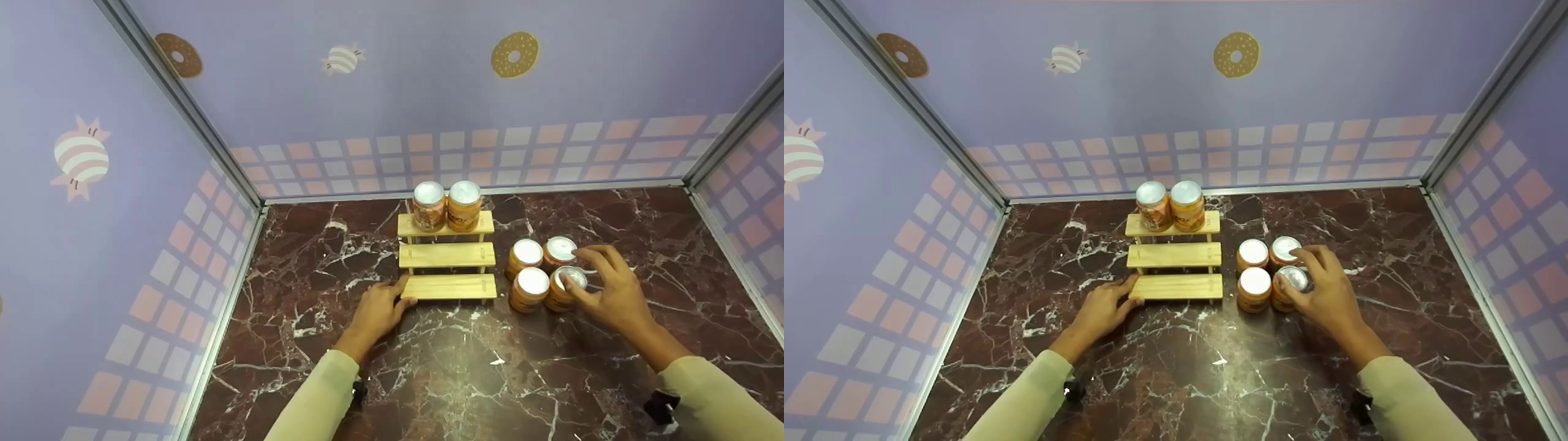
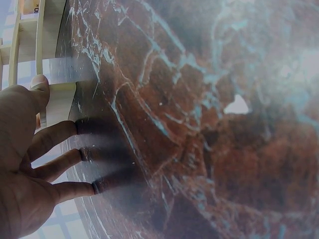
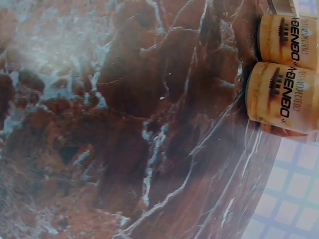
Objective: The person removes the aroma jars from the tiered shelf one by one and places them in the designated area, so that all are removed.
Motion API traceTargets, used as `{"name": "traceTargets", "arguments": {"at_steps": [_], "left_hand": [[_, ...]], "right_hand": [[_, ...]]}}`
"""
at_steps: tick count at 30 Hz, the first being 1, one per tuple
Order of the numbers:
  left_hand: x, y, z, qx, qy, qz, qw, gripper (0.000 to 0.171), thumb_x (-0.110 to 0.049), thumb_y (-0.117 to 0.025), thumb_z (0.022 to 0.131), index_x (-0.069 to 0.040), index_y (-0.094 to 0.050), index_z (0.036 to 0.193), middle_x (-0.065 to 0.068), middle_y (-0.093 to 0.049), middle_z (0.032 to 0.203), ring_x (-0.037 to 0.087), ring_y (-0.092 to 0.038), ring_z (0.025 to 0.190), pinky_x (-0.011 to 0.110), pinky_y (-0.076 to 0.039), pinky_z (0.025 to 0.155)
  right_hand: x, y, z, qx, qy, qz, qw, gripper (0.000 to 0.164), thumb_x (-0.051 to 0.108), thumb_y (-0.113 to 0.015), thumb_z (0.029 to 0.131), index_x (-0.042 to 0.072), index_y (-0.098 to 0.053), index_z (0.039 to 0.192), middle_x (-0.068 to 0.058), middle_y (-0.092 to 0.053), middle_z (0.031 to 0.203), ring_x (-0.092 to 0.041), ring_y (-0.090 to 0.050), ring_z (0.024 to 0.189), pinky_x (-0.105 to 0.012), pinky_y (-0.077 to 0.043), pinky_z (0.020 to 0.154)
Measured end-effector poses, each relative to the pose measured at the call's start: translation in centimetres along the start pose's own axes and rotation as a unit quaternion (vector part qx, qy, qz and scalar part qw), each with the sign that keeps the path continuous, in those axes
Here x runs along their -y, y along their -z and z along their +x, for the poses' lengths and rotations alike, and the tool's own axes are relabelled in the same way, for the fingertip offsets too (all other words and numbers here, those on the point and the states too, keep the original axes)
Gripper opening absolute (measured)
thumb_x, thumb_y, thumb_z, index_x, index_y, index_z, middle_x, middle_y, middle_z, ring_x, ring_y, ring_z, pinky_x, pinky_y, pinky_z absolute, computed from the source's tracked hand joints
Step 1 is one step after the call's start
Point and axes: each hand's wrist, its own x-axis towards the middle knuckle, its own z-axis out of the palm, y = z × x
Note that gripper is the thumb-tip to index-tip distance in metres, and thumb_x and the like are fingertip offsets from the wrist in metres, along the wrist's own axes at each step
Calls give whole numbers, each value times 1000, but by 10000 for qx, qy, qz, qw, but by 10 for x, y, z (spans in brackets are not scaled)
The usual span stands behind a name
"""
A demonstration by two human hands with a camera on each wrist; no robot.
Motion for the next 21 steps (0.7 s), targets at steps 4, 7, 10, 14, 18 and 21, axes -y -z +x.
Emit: {"name": "traceTargets", "arguments": {"at_steps": [4,7,10,14,18,21], "left_hand": [[24,-26,4,-257,-159,2,9995,67,-63,-62,107,-20,-61,158,18,-82,125,47,-74,127,68,-60,105],[33,-36,3,-408,-298,20,9987,67,-63,-64,106,-22,-59,159,16,-83,125,44,-73,128,66,-60,106],[37,-42,4,-379,-269,-37,9989,65,-61,-65,107,-23,-59,159,15,-83,125,44,-74,127,66,-60,105],[40,-48,4,-408,-243,-48,9989,64,-60,-64,107,-24,-60,159,13,-84,125,43,-75,125,66,-61,103],[37,-44,3,-512,-304,-52,9982,64,-60,-63,108,-22,-61,158,13,-84,123,43,-75,124,67,-62,101],[33,-37,3,-395,-273,-135,9988,63,-59,-63,108,-22,-60,159,15,-83,124,45,-75,125,68,-61,103]], "right_hand": [[3,-2,6,-11,93,29,10000,54,11,-93,85,1,-72,134,-26,-67,128,-42,-68,113,-46,-51,92],[5,-3,11,-26,163,8,9999,56,11,-94,85,2,-73,136,-26,-68,128,-40,-69,110,-44,-52,89],[7,-5,16,-52,242,-19,9997,57,12,-94,84,3,-73,136,-25,-69,128,-39,-70,109,-42,-54,86],[11,-10,23,-14,302,46,9995,59,11,-94,83,4,-73,138,-23,-70,128,-42,-70,114,-53,-57,90],[16,-14,29,26,383,113,9992,61,13,-93,84,7,-72,141,-22,-70,130,-46,-68,118,-65,-57,95],[20,-18,34,36,433,135,9990,62,15,-93,85,9,-72,143,-23,-70,132,-48,-68,119,-67,-57,96]]}}
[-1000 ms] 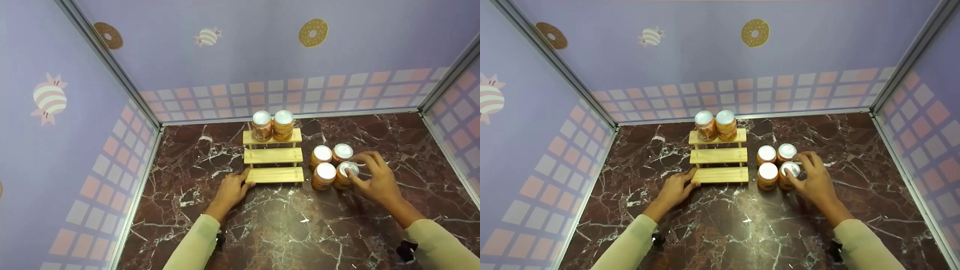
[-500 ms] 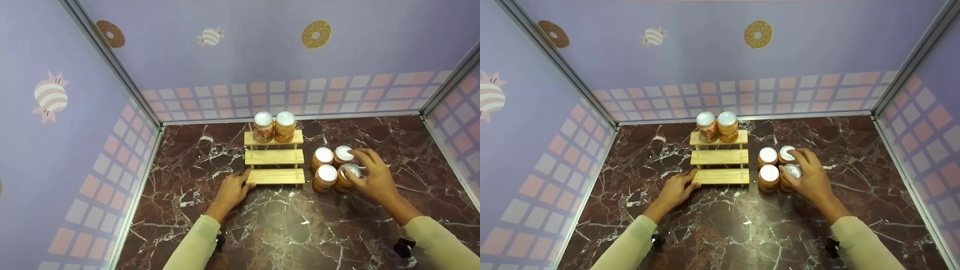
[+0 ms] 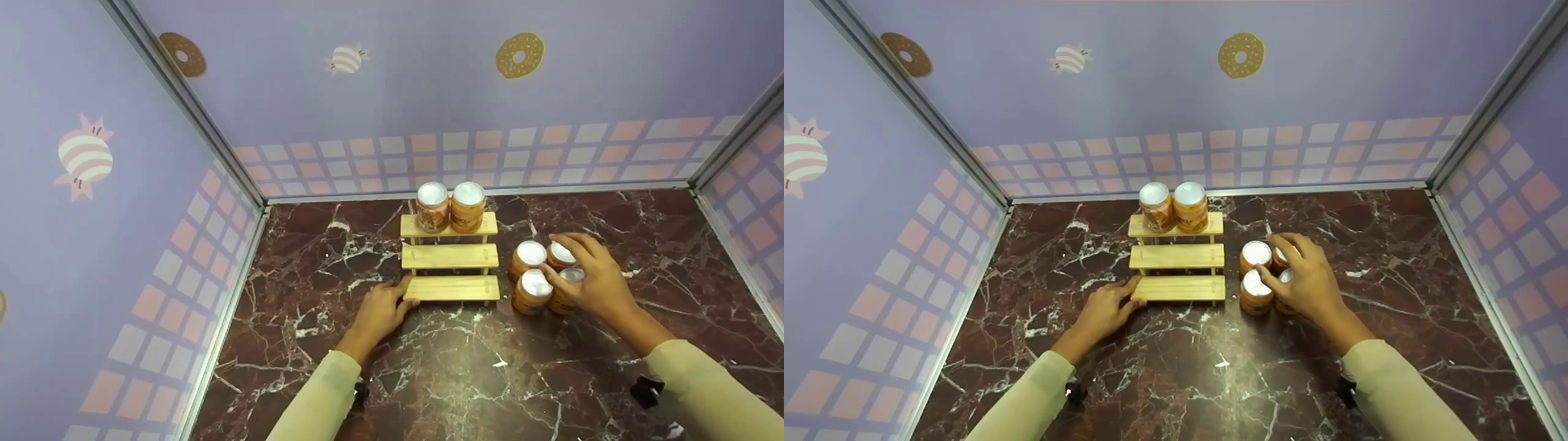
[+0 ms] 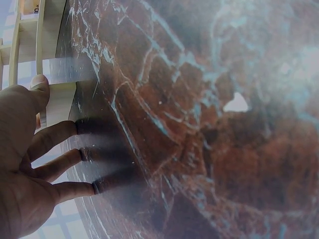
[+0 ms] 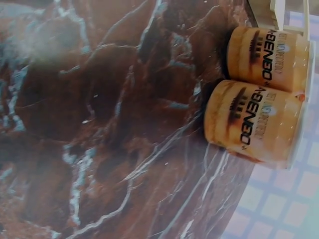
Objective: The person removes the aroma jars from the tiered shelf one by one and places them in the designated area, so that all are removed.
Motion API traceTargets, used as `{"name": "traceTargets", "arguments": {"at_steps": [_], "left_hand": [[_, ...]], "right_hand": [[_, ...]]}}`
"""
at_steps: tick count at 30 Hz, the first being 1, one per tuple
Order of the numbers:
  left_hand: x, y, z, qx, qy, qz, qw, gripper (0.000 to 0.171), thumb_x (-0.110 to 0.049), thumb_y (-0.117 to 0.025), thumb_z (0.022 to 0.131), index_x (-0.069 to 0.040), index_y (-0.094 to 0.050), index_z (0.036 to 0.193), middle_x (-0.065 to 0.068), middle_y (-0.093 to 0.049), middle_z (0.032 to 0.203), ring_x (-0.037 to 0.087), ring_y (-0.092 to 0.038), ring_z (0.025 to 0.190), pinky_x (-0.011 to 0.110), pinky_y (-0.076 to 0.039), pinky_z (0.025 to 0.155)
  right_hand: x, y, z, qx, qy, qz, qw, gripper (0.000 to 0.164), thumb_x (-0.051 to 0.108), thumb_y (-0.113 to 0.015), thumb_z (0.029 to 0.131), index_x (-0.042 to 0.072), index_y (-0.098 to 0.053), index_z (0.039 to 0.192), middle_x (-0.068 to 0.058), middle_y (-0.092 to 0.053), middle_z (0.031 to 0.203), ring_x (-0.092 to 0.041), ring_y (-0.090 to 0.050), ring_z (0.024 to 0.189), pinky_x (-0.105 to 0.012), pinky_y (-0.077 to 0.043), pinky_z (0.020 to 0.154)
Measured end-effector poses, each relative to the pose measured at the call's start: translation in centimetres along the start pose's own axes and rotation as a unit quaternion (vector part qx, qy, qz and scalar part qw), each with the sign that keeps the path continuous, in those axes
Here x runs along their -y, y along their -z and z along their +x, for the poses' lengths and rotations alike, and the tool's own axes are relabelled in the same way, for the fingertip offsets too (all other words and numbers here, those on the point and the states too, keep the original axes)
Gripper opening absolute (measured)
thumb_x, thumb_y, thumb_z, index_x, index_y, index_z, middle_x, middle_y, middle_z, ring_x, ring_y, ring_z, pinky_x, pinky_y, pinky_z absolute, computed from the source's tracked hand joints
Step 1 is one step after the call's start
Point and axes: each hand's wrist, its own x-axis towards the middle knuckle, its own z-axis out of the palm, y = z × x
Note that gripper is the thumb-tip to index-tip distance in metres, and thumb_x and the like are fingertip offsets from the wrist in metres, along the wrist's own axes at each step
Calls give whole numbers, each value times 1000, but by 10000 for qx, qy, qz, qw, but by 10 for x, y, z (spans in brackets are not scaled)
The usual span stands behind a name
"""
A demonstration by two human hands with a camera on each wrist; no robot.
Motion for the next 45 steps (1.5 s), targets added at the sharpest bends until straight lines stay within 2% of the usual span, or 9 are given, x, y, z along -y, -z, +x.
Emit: {"name": "traceTargets", "arguments": {"at_steps": [5,10,14,17,21,25,28,30,45], "left_hand": [[-2,3,1,59,28,132,9999,62,-58,-64,108,-22,-60,159,15,-83,125,45,-75,125,68,-61,102],[3,-7,1,142,263,-132,9995,70,-69,-55,107,-25,-57,162,23,-81,124,49,-71,131,69,-58,109],[-12,11,-1,130,182,128,9997,71,-68,-56,106,-23,-58,162,24,-82,122,49,-72,129,70,-59,105],[-17,17,-2,86,102,342,9993,69,-64,-60,107,-22,-59,161,21,-83,121,47,-74,126,71,-61,100],[-1,-1,1,145,207,130,9996,70,-68,-57,106,-24,-58,162,21,-82,124,49,-72,128,71,-59,104],[12,-16,2,212,212,284,9991,75,-74,-50,106,-27,-55,164,17,-82,127,46,-72,131,68,-59,108],[15,-19,3,236,159,571,9980,77,-77,-42,106,-29,-53,165,13,-83,126,42,-73,131,65,-60,108],[15,-20,3,258,141,668,9973,79,-78,-38,107,-29,-51,167,13,-84,124,41,-74,130,64,-61,107],[16,-23,2,124,55,637,9979,75,-76,-43,107,-30,-53,165,10,-82,129,40,-75,127,62,-62,105]], "right_hand": [[4,-5,10,78,67,41,9999,60,15,-93,87,10,-72,144,-24,-71,133,-51,-68,119,-67,-57,97],[8,-10,18,201,68,2,9998,58,16,-94,88,10,-73,142,-23,-71,132,-51,-69,117,-68,-57,95],[12,-14,25,357,-1,-19,9994,62,19,-95,89,12,-71,146,-22,-70,135,-50,-69,116,-67,-57,96],[16,-17,30,469,-6,-11,9989,67,19,-95,88,13,-69,149,-21,-70,136,-49,-69,113,-65,-57,94],[20,-22,38,590,-63,16,9982,68,22,-95,90,17,-67,152,-19,-69,139,-43,-68,101,-60,-56,89],[25,-27,46,639,-181,109,9977,67,27,-93,92,19,-66,153,-18,-68,142,-45,-69,109,-65,-57,94],[29,-29,51,648,-218,150,9975,66,29,-92,93,20,-66,153,-19,-68,143,-50,-69,122,-70,-56,101],[31,-32,53,660,-216,122,9975,66,30,-92,94,21,-65,154,-18,-68,143,-50,-69,123,-70,-58,98],[37,-47,71,635,-84,483,9968,70,26,-93,93,16,-63,155,-20,-67,144,-41,-74,112,-60,-63,96]]}}
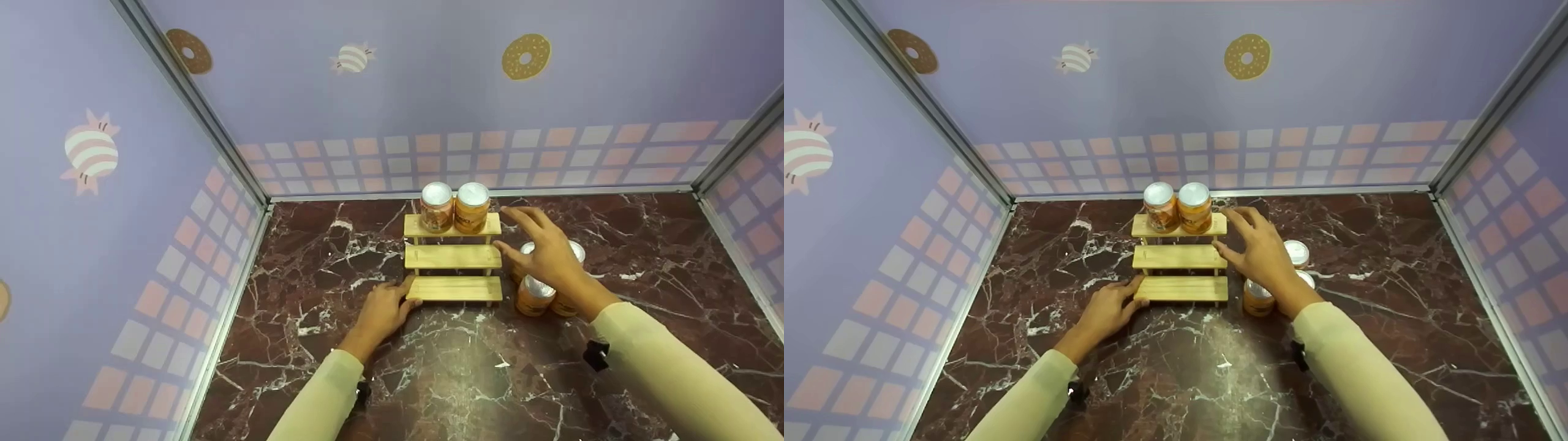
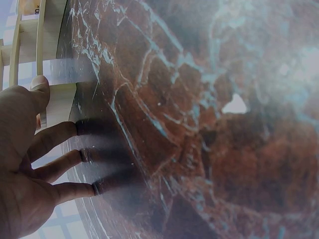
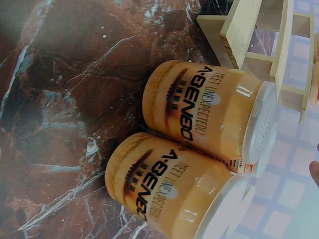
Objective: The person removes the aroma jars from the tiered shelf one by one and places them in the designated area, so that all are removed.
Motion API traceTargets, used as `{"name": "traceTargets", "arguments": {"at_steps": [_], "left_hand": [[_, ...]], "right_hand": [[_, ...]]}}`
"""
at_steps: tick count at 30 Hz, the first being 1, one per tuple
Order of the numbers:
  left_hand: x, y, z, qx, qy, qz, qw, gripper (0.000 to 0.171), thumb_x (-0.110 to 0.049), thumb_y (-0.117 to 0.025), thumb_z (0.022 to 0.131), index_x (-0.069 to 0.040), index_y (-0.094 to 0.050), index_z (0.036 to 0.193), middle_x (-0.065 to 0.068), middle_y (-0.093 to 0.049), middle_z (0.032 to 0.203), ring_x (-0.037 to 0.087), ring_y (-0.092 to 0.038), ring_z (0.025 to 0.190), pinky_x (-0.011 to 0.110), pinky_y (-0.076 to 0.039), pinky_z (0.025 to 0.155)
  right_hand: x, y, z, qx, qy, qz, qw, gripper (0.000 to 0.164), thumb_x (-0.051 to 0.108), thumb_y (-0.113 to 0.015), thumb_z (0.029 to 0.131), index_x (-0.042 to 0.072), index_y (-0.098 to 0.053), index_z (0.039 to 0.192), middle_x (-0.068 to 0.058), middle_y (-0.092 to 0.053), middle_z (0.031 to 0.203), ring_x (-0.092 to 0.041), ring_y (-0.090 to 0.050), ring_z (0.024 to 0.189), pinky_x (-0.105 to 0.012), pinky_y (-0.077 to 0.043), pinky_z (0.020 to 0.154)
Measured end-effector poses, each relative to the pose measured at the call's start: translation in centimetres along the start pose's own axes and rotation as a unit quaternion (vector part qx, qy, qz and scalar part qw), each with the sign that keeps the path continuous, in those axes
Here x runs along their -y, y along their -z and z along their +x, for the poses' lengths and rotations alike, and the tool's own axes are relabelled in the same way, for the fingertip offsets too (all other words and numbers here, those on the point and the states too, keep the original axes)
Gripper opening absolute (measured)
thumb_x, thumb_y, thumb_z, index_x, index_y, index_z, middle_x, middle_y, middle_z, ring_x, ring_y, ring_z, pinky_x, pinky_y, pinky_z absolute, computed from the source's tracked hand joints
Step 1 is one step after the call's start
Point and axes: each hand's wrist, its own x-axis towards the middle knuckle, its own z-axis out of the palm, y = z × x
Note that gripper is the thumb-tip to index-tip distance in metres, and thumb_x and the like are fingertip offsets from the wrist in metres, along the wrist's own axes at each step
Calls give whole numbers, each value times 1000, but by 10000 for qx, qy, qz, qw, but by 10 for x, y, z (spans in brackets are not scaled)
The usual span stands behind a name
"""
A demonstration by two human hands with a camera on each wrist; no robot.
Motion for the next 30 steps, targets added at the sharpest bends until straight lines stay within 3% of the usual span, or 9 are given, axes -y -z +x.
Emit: {"name": "traceTargets", "arguments": {"at_steps": [8,21,30], "left_hand": [[-1,2,1,73,51,-67,9999,73,-72,-51,107,-29,-52,166,11,-82,130,40,-74,130,63,-60,109],[-1,3,1,115,59,-113,9999,73,-71,-52,107,-28,-51,167,11,-82,131,41,-72,133,62,-59,112],[-3,4,0,107,70,-190,9997,74,-73,-47,107,-28,-52,166,12,-83,127,44,-72,132,64,-60,109]], "right_hand": [[2,-8,10,61,-105,-1,9999,72,27,-92,94,14,-60,158,-23,-63,147,-45,-72,115,-64,-62,97],[9,-16,23,163,-308,159,9993,78,25,-92,94,18,-55,162,-23,-59,151,-47,-73,116,-63,-62,101],[13,-23,30,160,-249,154,9994,75,24,-91,95,20,-55,161,-23,-58,152,-41,-73,106,-56,-66,88]]}}
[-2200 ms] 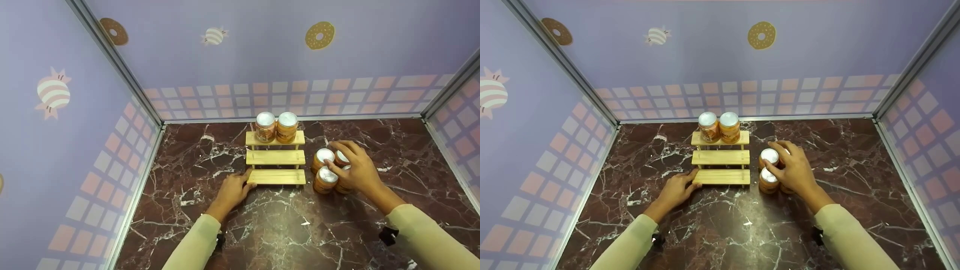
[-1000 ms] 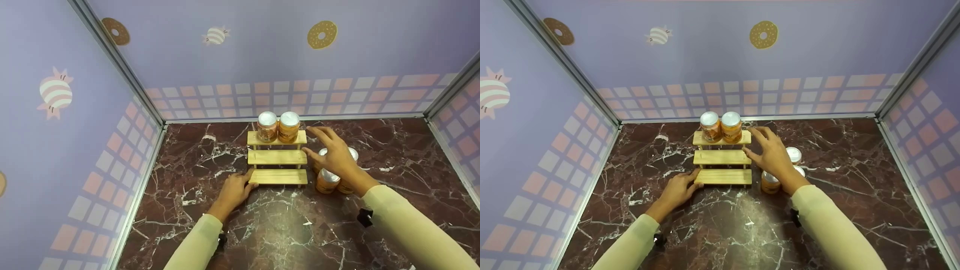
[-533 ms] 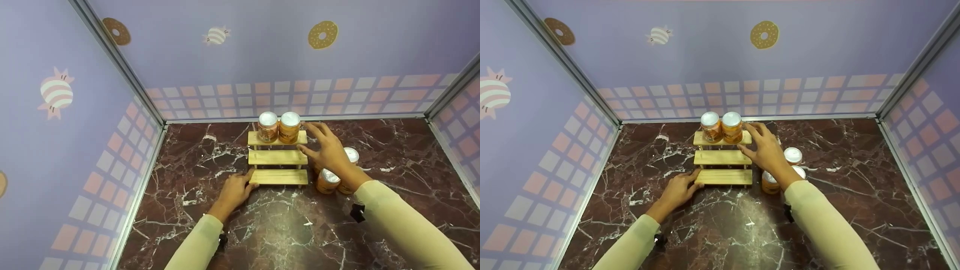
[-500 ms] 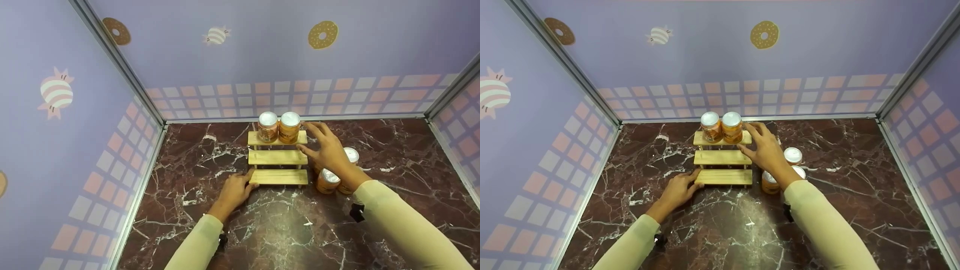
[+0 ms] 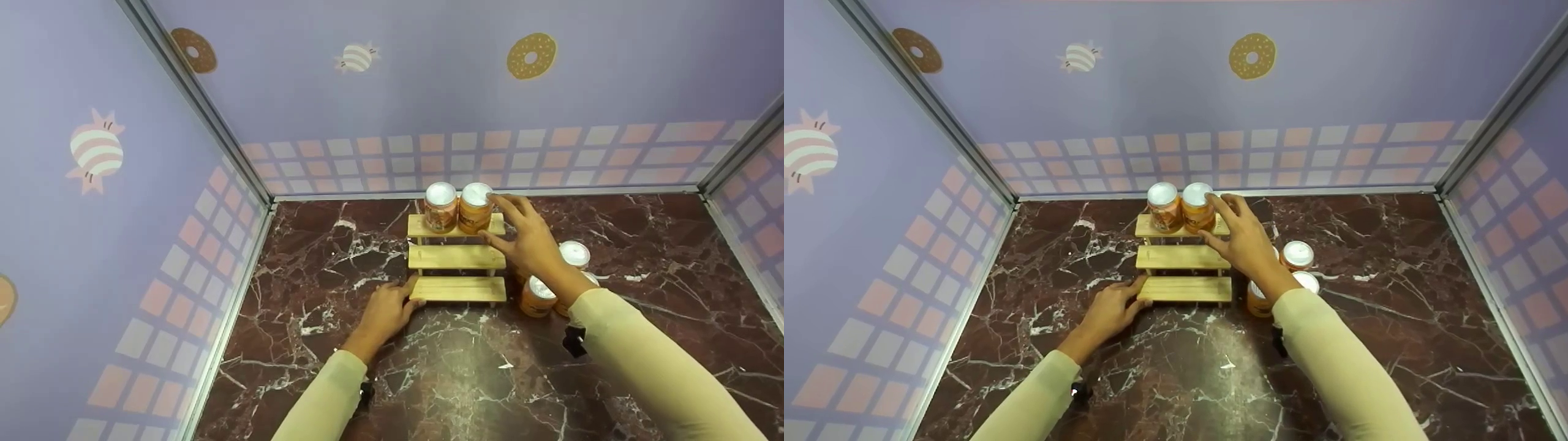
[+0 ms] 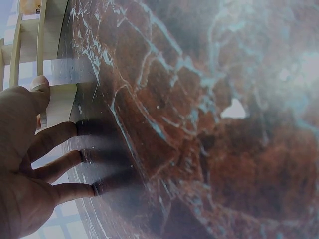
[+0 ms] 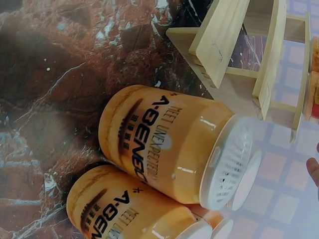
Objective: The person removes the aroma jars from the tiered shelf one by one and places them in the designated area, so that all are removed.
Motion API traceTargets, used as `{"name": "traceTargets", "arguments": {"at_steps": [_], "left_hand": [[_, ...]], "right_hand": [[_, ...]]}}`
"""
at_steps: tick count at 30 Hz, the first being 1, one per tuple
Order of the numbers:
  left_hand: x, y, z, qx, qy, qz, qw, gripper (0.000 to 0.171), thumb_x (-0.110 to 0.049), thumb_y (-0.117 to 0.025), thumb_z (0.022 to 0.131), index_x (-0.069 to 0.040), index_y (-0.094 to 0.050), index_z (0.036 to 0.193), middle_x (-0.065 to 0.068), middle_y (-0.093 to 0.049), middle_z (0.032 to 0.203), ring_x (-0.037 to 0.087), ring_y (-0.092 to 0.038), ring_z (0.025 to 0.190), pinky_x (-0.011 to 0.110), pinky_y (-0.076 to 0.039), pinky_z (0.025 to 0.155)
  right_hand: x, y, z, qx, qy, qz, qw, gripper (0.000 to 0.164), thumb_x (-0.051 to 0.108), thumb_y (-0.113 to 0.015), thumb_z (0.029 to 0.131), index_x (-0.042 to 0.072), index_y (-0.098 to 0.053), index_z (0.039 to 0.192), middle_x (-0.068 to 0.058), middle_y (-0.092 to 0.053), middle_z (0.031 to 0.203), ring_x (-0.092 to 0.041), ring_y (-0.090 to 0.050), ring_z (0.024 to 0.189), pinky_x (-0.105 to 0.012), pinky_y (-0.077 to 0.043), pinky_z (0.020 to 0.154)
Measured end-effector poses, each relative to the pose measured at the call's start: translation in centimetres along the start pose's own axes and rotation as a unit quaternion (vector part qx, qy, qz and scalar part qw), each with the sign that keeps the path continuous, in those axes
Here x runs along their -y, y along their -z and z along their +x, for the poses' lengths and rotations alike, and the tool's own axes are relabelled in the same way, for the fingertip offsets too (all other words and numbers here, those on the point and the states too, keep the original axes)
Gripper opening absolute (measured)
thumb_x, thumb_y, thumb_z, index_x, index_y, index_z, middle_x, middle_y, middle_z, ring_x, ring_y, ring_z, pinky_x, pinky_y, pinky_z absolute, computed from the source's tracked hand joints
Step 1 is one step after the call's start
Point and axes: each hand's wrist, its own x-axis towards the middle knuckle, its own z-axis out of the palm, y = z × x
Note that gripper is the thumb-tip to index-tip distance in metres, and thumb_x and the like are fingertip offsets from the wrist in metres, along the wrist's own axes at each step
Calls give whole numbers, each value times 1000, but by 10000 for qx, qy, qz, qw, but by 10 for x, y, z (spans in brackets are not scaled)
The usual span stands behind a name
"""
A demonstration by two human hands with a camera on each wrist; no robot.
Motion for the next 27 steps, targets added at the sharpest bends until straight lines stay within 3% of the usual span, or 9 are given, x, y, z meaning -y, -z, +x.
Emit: {"name": "traceTargets", "arguments": {"at_steps": [7,8,10,13,15,17,21,24,27], "left_hand": [[-1,0,-3,2,54,-289,9996,72,-68,-53,108,-25,-54,165,14,-81,131,46,-71,132,68,-58,110],[-2,0,-4,-22,56,-346,9994,71,-67,-55,108,-24,-55,164,15,-81,130,46,-71,131,68,-57,110],[-11,16,-7,-37,1,-258,9997,70,-62,-61,108,-21,-55,164,17,-80,131,45,-71,133,67,-56,112],[-11,17,-7,-97,-13,-234,9997,69,-60,-64,107,-21,-56,163,18,-81,130,45,-71,132,67,-56,113],[-10,16,-5,-115,-57,-123,9998,68,-60,-64,107,-22,-57,163,17,-81,129,43,-72,132,65,-57,112],[0,0,-1,-181,-79,-175,9997,67,-63,-61,108,-24,-58,161,15,-83,126,42,-74,128,65,-59,109],[2,-2,-1,-316,-181,-138,9992,64,-63,-60,108,-24,-60,159,13,-84,123,41,-76,125,62,-62,105],[-10,14,-2,-358,-190,-222,9989,60,-58,-63,108,-22,-61,157,16,-84,120,44,-76,121,65,-62,101],[-30,42,-4,-221,-121,-263,9993,58,-50,-68,108,-17,-63,155,19,-84,119,47,-76,120,67,-62,101]], "right_hand": [[3,-6,5,131,-33,53,9999,75,25,-90,96,18,-54,162,-24,-56,153,-41,-70,102,-53,-64,88],[4,-7,6,132,-36,66,9999,75,24,-90,96,18,-55,162,-24,-56,153,-42,-70,104,-54,-64,90],[4,-8,7,116,-42,111,9999,75,23,-91,95,17,-55,161,-25,-55,154,-44,-69,110,-57,-64,93],[4,-11,10,52,-43,159,9999,75,22,-92,94,16,-55,160,-27,-53,156,-49,-68,121,-62,-63,99],[4,-12,12,26,-73,162,9998,76,23,-92,94,16,-55,160,-27,-52,156,-51,-66,125,-65,-61,102],[5,-14,14,8,-111,182,9998,76,23,-92,94,16,-55,160,-28,-52,156,-52,-65,129,-67,-59,106],[6,-17,15,-54,-128,247,9996,74,23,-92,93,16,-57,158,-27,-53,154,-52,-63,133,-68,-57,110],[6,-19,15,-124,-85,241,9996,73,23,-92,93,16,-58,157,-27,-53,153,-51,-63,134,-67,-57,111],[7,-21,15,-146,-82,234,9996,72,22,-92,93,16,-57,156,-29,-52,153,-52,-63,134,-67,-57,112]]}}
